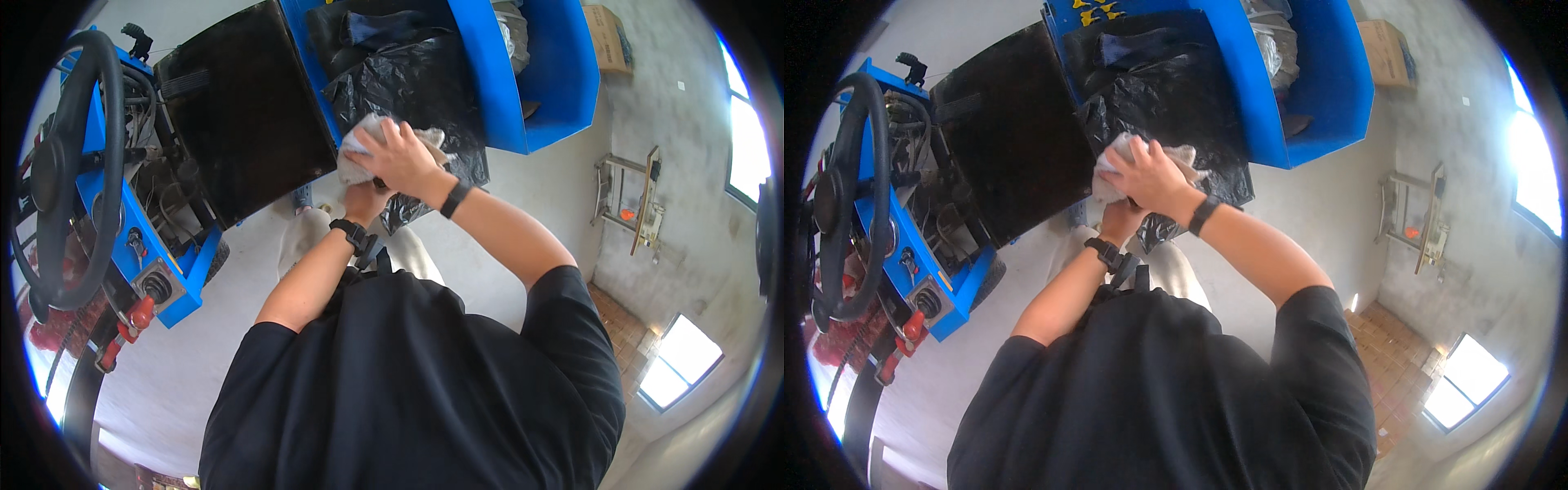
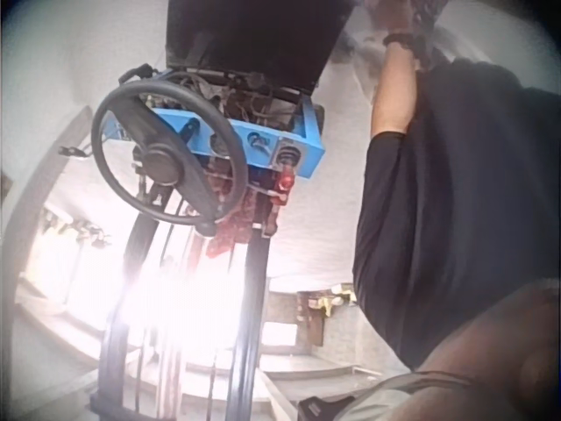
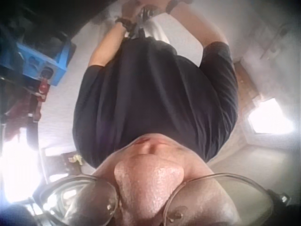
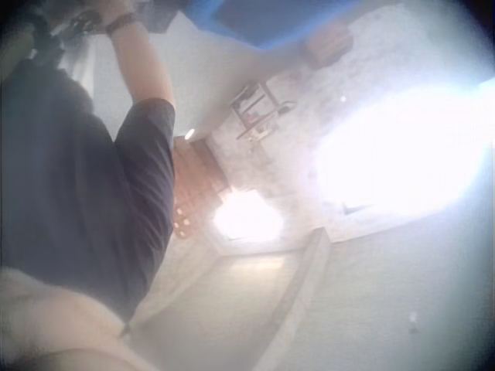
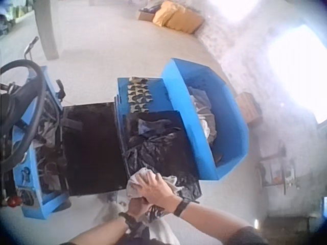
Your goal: The person arranges small yellow plastic clips on a blue bin, then picks up a black plastic bag and a white cloth. They place the cloth inside the bag, wipe the bag's surface with the cloth, and then place the bag back into the bin.
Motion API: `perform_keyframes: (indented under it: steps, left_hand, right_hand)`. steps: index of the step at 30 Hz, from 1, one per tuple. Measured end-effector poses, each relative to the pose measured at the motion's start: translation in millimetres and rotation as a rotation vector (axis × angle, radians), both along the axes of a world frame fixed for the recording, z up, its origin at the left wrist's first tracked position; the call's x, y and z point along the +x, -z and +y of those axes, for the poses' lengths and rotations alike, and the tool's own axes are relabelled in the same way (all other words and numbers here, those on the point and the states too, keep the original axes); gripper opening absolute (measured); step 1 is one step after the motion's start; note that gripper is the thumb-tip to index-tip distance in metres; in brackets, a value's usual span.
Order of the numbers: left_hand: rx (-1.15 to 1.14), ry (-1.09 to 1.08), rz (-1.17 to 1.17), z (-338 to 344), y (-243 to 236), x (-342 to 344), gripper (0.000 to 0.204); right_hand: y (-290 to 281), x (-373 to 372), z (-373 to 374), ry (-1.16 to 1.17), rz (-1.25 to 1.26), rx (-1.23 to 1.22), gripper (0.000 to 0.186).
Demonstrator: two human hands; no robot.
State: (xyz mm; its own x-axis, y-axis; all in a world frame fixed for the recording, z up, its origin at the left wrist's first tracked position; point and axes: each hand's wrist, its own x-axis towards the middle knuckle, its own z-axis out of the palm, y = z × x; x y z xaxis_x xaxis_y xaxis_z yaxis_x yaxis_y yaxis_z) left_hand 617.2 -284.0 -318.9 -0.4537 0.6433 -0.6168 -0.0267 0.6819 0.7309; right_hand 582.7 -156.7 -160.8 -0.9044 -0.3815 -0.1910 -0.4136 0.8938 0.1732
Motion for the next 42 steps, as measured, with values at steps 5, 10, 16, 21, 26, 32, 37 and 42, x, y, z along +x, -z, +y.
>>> perform_keyframes:
  steps: [5, 10, 16, 21, 26, 32, 37, 42]
  left_hand:
    - [0.133, -0.420, 0.110, 4, -2, 7, 0.133]
    - [0.119, -0.432, 0.093, 3, -20, 3, 0.134]
    - [0.299, -0.526, 0.032, 4, 1, 5, 0.134]
    - [0.103, -0.400, -0.059, 6, -37, -8, 0.121]
    - [0.256, -0.371, 0.042, -2, -14, -4, 0.109]
    - [0.290, -0.424, 0.072, -5, -7, 3, 0.105]
    - [0.237, -0.437, 0.045, 0, -13, 1, 0.106]
    - [0.287, -0.380, -0.037, -15, -15, -2, 0.116]
  right_hand:
    - [21, -80, 16, 0.064, 0.171, 0.020, 0.041]
    - [15, -123, 31, 0.233, 0.347, -0.047, 0.054]
    - [-43, -8, 51, 0.440, 0.231, -0.290, 0.080]
    - [-20, 89, 77, 0.506, 0.024, -0.248, 0.079]
    - [12, 29, 106, 0.402, 0.088, -0.250, 0.070]
    - [16, -57, 135, 0.388, 0.098, -0.192, 0.051]
    - [12, -75, 145, 0.459, 0.221, -0.280, 0.054]
    - [-24, -57, 135, 0.748, 0.393, -0.382, 0.057]
